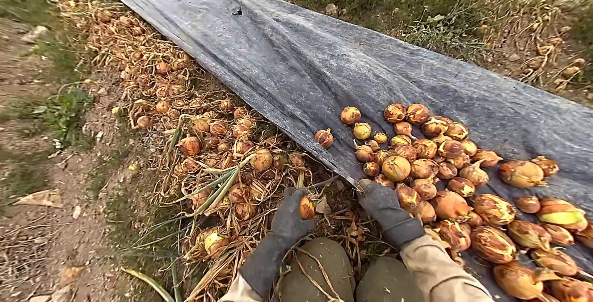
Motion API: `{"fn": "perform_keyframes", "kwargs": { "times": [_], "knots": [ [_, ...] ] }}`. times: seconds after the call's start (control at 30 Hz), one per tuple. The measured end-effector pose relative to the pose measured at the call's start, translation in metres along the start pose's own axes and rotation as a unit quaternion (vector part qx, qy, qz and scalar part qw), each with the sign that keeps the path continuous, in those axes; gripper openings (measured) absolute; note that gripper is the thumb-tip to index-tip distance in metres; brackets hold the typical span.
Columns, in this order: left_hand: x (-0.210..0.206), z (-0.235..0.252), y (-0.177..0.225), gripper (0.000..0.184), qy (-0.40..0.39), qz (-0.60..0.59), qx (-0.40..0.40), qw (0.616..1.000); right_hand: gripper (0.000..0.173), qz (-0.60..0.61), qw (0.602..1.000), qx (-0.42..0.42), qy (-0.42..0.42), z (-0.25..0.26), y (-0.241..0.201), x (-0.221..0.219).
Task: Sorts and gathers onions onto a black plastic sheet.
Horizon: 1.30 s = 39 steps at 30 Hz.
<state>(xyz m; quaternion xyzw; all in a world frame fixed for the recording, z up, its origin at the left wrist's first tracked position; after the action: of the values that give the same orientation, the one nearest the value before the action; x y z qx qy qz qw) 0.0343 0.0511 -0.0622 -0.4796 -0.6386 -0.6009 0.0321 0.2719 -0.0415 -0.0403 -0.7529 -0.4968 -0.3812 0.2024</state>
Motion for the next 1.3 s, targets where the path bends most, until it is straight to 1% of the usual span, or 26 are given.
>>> {"fn": "perform_keyframes", "kwargs": {
  "times": [0.03, 0.1, 0.17, 0.23, 0.3, 0.37, 0.43, 0.5, 0.57, 0.63, 0.67, 0.7, 0.73, 0.77, 0.8, 0.87, 0.9, 0.97, 1.0, 1.03, 1.07, 1.1, 1.17, 1.2, 1.27, 1.3],
  "knots": [
    [0.018, -0.025, 0.001, 0.083, 0.020, -0.032, -0.025, 0.999, 0.044, 0.009, 1.000, 0.011, -0.013, -0.009, -0.007, -0.003],
    [0.051, -0.072, 0.011, 0.086, 0.066, -0.098, -0.084, 0.989, 0.048, 0.085, 0.994, 0.029, 0.065, -0.019, -0.016, -0.024],
    [0.078, -0.112, 0.030, 0.088, 0.109, -0.149, -0.147, 0.972, 0.056, 0.244, 0.956, 0.083, 0.139, -0.053, -0.034, -0.038],
    [0.094, -0.144, 0.053, 0.088, 0.117, -0.175, -0.193, 0.958, 0.062, 0.353, 0.913, 0.151, 0.142, -0.108, -0.065, -0.038],
    [0.099, -0.171, 0.077, 0.085, 0.104, -0.148, -0.226, 0.957, 0.071, 0.429, 0.868, 0.206, 0.138, -0.158, -0.096, -0.038],
    [0.094, -0.199, 0.101, 0.085, 0.090, -0.064, -0.260, 0.959, 0.085, 0.503, 0.817, 0.240, 0.148, -0.201, -0.117, -0.040],
    [0.086, -0.225, 0.119, 0.088, 0.080, 0.011, -0.299, 0.951, 0.078, 0.592, 0.755, 0.226, 0.171, -0.231, -0.123, -0.044],
    [0.085, -0.248, 0.127, 0.092, 0.069, 0.056, -0.321, 0.943, 0.063, 0.640, 0.727, 0.197, 0.151, -0.248, -0.127, -0.052],
    [0.085, -0.260, 0.122, 0.096, 0.011, 0.069, -0.260, 0.963, 0.055, 0.652, 0.724, 0.195, 0.115, -0.256, -0.132, -0.063],
    [0.080, -0.263, 0.106, 0.102, -0.076, 0.041, -0.139, 0.986, 0.052, 0.654, 0.717, 0.223, 0.098, -0.260, -0.141, -0.068],
    [0.075, -0.265, 0.097, 0.103, -0.112, 0.010, -0.094, 0.989, 0.051, 0.629, 0.732, 0.235, 0.117, -0.264, -0.142, -0.069],
    [0.069, -0.267, 0.087, 0.104, -0.147, -0.031, -0.052, 0.987, 0.049, 0.575, 0.759, 0.255, 0.168, -0.269, -0.141, -0.065],
    [0.061, -0.269, 0.077, 0.101, -0.177, -0.077, -0.012, 0.981, 0.048, 0.493, 0.783, 0.278, 0.259, -0.277, -0.138, -0.057],
    [0.053, -0.272, 0.066, 0.095, -0.202, -0.128, 0.020, 0.971, 0.048, 0.405, 0.778, 0.289, 0.384, -0.288, -0.135, -0.048],
    [0.045, -0.273, 0.059, 0.087, -0.220, -0.198, 0.038, 0.955, 0.049, 0.348, 0.754, 0.293, 0.473, -0.296, -0.131, -0.042],
    [0.037, -0.273, 0.049, 0.061, -0.208, -0.356, 0.080, 0.908, 0.052, 0.338, 0.732, 0.284, 0.519, -0.295, -0.116, -0.041],
    [0.038, -0.273, 0.045, 0.046, -0.180, -0.393, 0.109, 0.895, 0.053, 0.363, 0.739, 0.263, 0.503, -0.287, -0.107, -0.044],
    [0.045, -0.266, 0.046, 0.021, -0.142, -0.358, 0.129, 0.914, 0.053, 0.413, 0.797, 0.180, 0.402, -0.259, -0.087, -0.065],
    [0.050, -0.261, 0.054, 0.017, -0.135, -0.303, 0.109, 0.937, 0.054, 0.413, 0.843, 0.135, 0.317, -0.244, -0.082, -0.080],
    [0.055, -0.255, 0.065, 0.021, -0.122, -0.237, 0.074, 0.961, 0.057, 0.388, 0.885, 0.107, 0.233, -0.233, -0.081, -0.097],
    [0.060, -0.249, 0.075, 0.027, -0.104, -0.153, 0.039, 0.982, 0.064, 0.346, 0.919, 0.106, 0.157, -0.228, -0.086, -0.111],
    [0.064, -0.244, 0.084, 0.031, -0.085, -0.062, 0.012, 0.994, 0.069, 0.316, 0.935, 0.124, 0.106, -0.226, -0.095, -0.121],
    [0.064, -0.237, 0.104, 0.037, -0.083, 0.089, -0.012, 0.993, 0.072, 0.325, 0.929, 0.156, 0.090, -0.226, -0.110, -0.125],
    [0.057, -0.236, 0.110, 0.041, -0.102, 0.139, -0.011, 0.985, 0.070, 0.366, 0.912, 0.159, 0.099, -0.226, -0.112, -0.121],
    [0.033, -0.236, 0.115, 0.045, -0.174, 0.189, 0.003, 0.966, 0.067, 0.484, 0.858, 0.133, 0.105, -0.224, -0.108, -0.116],
    [0.018, -0.240, 0.118, 0.048, -0.236, 0.203, 0.022, 0.950, 0.070, 0.523, 0.839, 0.113, 0.098, -0.220, -0.106, -0.120]
  ]
}}
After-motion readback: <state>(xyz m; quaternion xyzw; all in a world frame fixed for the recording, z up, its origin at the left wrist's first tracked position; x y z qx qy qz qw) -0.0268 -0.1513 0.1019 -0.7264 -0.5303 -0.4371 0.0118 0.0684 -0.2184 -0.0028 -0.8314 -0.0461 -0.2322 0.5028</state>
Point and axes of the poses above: each hand's wrist, its own z-axis towards the middle knuckle, its own x-axis out of the back of the hand, y = z × x, the point moved 10 cm from there along z, towards the middle knuckle, and after that the axes turned 15 degrees about -z, right-handed, at the moved point
